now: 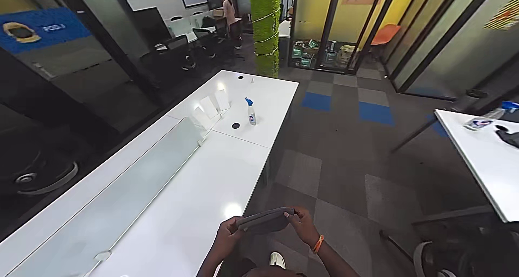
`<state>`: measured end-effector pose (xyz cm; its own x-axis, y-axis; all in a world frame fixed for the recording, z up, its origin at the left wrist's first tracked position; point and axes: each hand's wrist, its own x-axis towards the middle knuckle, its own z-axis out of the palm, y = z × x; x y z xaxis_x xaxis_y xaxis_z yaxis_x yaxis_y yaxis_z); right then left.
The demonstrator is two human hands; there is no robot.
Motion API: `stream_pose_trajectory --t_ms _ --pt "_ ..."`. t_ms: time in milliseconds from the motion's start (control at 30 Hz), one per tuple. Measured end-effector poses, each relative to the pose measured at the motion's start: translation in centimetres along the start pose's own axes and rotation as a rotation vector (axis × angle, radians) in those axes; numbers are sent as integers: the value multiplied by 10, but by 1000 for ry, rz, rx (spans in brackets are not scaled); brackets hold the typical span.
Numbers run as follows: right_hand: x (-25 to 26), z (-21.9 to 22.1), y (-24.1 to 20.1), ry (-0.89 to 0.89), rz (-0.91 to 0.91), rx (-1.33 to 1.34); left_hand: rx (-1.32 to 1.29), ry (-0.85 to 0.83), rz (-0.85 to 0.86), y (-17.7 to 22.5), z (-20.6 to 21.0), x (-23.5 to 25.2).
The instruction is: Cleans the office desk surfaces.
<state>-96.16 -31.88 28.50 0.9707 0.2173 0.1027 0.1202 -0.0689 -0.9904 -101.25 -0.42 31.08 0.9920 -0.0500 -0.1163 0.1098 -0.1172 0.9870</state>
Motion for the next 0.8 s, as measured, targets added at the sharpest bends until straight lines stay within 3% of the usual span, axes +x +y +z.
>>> stream_pose_trajectory --t_ms 133,267,400,633,800 --pt "12 -22 2 156 3 92 -49 -43 -7 6 27 35" --pt "47 -29 1 189 17 140 -27 -42 -33 -1 32 68" --pt "94 -23 5 146 16 64 194 -236 -102 -8 21 114" --pt "199 7 16 -228 -18 -216 431 -250 40 -3 24 213" --pt "277 16 17 -358 -75 -220 511 -231 -39 13 11 271"
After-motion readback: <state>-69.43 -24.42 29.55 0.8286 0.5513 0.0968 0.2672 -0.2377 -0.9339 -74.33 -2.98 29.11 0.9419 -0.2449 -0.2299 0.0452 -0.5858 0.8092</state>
